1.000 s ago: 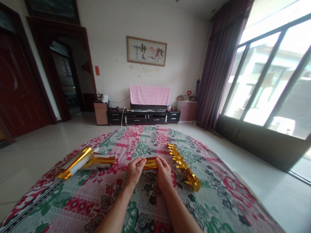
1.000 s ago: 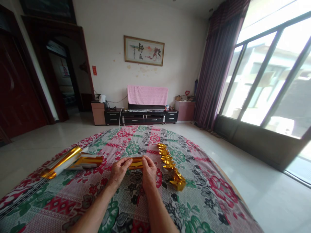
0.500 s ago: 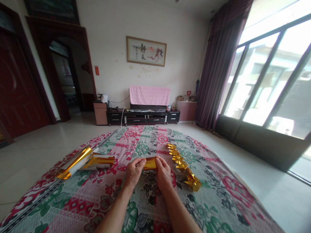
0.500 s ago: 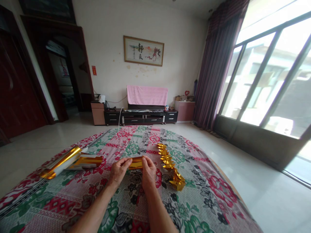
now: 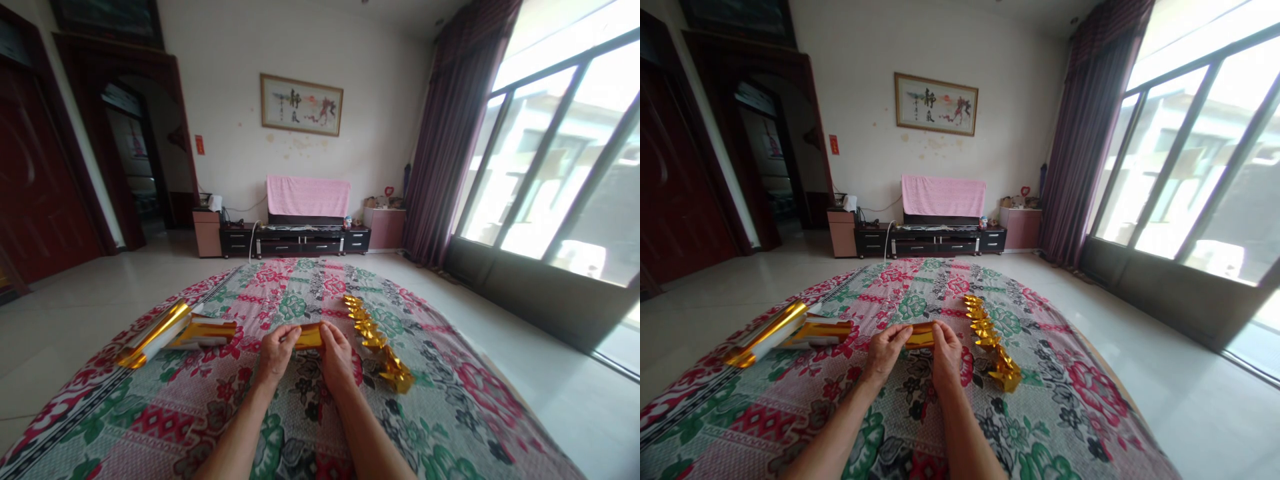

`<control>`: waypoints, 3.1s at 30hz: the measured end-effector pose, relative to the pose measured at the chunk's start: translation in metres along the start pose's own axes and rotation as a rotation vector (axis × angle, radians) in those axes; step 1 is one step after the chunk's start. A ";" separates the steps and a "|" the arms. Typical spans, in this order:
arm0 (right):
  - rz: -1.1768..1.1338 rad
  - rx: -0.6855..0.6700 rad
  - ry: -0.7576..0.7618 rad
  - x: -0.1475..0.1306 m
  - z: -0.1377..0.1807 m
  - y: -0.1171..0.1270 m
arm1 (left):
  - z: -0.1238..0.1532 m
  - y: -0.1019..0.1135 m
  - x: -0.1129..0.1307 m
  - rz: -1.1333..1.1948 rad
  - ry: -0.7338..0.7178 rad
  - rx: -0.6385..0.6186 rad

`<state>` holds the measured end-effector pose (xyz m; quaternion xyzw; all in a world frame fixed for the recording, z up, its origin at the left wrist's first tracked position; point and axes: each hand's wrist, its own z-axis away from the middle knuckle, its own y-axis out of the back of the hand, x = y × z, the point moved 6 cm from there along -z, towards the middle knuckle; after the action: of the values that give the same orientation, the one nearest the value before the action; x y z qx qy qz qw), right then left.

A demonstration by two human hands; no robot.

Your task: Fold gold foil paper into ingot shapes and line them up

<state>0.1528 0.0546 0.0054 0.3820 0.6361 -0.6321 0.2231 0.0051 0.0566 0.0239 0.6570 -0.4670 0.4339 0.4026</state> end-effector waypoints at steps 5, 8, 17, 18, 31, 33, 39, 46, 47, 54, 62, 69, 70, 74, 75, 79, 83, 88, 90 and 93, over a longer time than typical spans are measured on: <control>0.028 0.003 0.015 0.000 -0.001 0.001 | -0.001 0.000 -0.001 0.008 -0.011 0.002; 0.035 0.006 0.013 0.000 -0.001 0.001 | -0.001 -0.001 -0.004 0.009 -0.003 -0.002; 0.000 -0.011 0.016 0.002 -0.002 0.002 | -0.001 0.000 -0.002 0.001 0.002 0.004; -0.003 -0.010 0.015 0.002 -0.002 0.002 | -0.001 0.000 -0.002 -0.001 0.002 0.004; 0.160 0.025 0.082 0.002 -0.003 0.004 | 0.000 -0.004 -0.002 0.001 -0.033 -0.057; 0.174 0.017 0.088 0.003 -0.003 0.003 | 0.001 -0.005 -0.001 -0.002 -0.038 -0.074; 0.226 0.002 0.114 0.001 -0.003 0.002 | 0.002 -0.006 0.000 0.012 -0.038 -0.085; 0.402 -0.005 0.181 -0.007 0.002 -0.003 | 0.000 -0.008 -0.005 0.057 -0.038 -0.099; 0.421 -0.015 0.187 -0.008 0.003 -0.004 | 0.000 -0.009 -0.005 0.061 -0.036 -0.101; 0.494 -0.049 0.214 -0.011 0.008 -0.011 | 0.003 -0.008 0.003 0.030 -0.050 -0.105; 0.589 -0.097 0.275 -0.010 0.008 -0.014 | 0.005 -0.012 0.007 0.025 -0.043 -0.189; 0.639 -0.075 0.302 -0.013 0.009 -0.015 | 0.003 -0.009 0.006 -0.071 -0.084 -0.134; 0.634 -0.075 0.296 -0.013 0.009 -0.015 | 0.003 -0.008 0.005 -0.072 -0.078 -0.132; 0.564 -0.059 0.258 -0.012 0.009 -0.014 | 0.002 -0.008 -0.002 -0.013 -0.004 -0.134; 0.539 -0.054 0.239 -0.012 0.009 -0.014 | 0.001 -0.007 -0.004 0.022 0.018 -0.125; 0.464 -0.091 0.153 -0.006 0.007 -0.015 | 0.001 -0.005 -0.005 0.200 0.120 -0.069; 0.457 -0.145 0.136 0.000 0.005 -0.016 | 0.003 -0.004 -0.001 0.311 0.158 -0.048; 0.456 -0.168 0.145 0.003 0.004 -0.016 | 0.002 -0.002 -0.002 0.335 0.156 -0.020; 0.433 -0.188 0.144 0.004 0.004 -0.017 | 0.002 -0.002 -0.003 0.344 0.155 -0.015; 0.407 -0.200 0.139 0.005 0.004 -0.017 | 0.002 -0.002 -0.002 0.343 0.148 -0.015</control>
<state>0.1356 0.0534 0.0121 0.5212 0.6191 -0.4802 0.3384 0.0070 0.0555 0.0211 0.5313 -0.5443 0.5398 0.3607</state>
